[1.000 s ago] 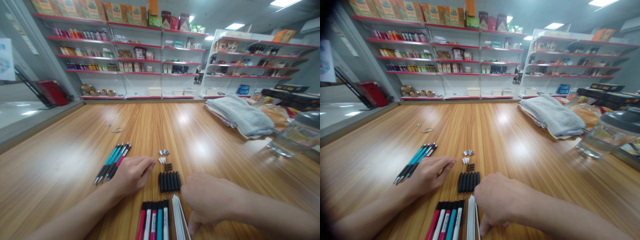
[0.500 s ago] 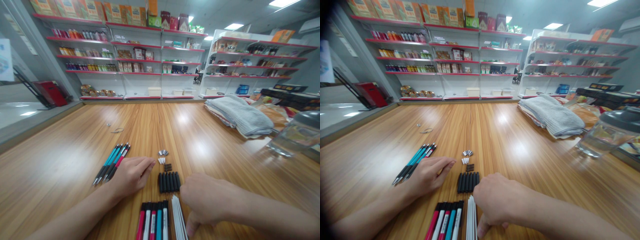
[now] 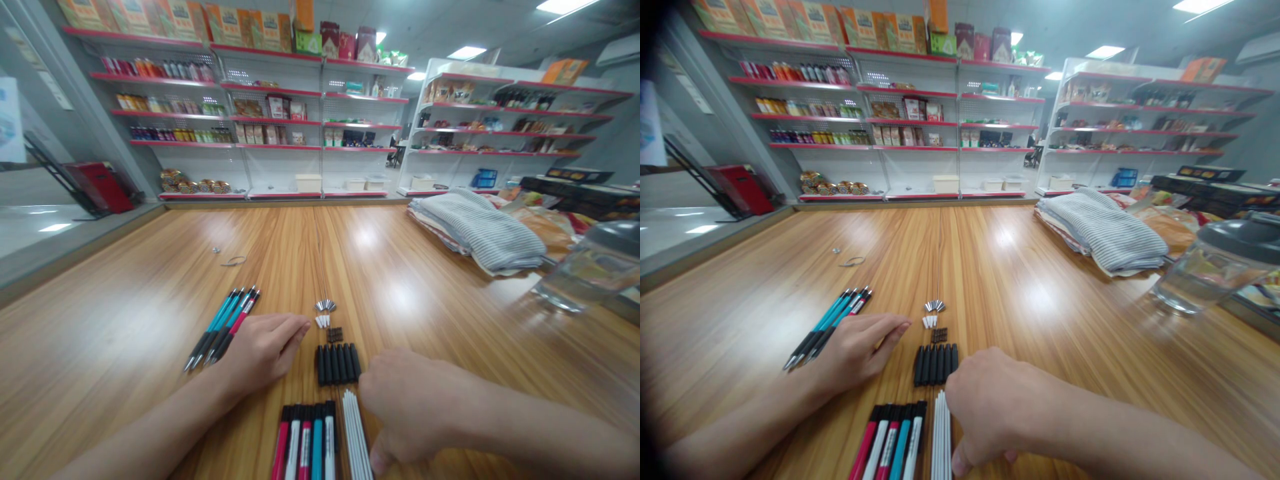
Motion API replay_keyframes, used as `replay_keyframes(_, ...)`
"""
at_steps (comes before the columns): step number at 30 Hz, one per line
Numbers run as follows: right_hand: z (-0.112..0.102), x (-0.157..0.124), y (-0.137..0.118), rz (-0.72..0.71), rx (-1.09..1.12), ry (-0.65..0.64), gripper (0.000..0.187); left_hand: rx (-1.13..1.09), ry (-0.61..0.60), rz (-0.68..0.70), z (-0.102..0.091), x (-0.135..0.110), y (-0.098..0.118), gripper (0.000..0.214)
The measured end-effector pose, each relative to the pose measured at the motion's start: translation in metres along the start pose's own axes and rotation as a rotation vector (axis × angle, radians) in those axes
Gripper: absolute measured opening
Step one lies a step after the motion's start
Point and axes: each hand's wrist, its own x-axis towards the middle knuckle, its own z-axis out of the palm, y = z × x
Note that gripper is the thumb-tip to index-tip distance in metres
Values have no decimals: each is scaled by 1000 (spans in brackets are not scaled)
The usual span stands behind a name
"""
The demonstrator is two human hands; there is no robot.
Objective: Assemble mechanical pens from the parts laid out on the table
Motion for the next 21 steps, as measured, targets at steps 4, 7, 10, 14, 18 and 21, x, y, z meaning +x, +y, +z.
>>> replay_keyframes(4, 1, -1, 0, 0, 0, 22, 48, 0, -7, -5, -1, 0, 0, 15)
replay_keyframes(7, 2, -1, 0, -18, -5, 47, 42, -10, -14, -7, -1, 0, 1, 14)
replay_keyframes(10, 4, 1, 0, -36, 6, 45, 42, -8, -16, -7, -1, 1, 1, 14)
replay_keyframes(14, 6, 3, 1, -34, -1, 24, 41, 0, -14, -6, -1, 0, 1, 14)
replay_keyframes(18, 7, 4, 3, -44, -5, -3, 37, -5, -11, -9, -1, 0, 1, 14)
replay_keyframes(21, 6, 3, 1, -41, -4, -12, 37, 3, -20, -9, -1, 1, 1, 14)
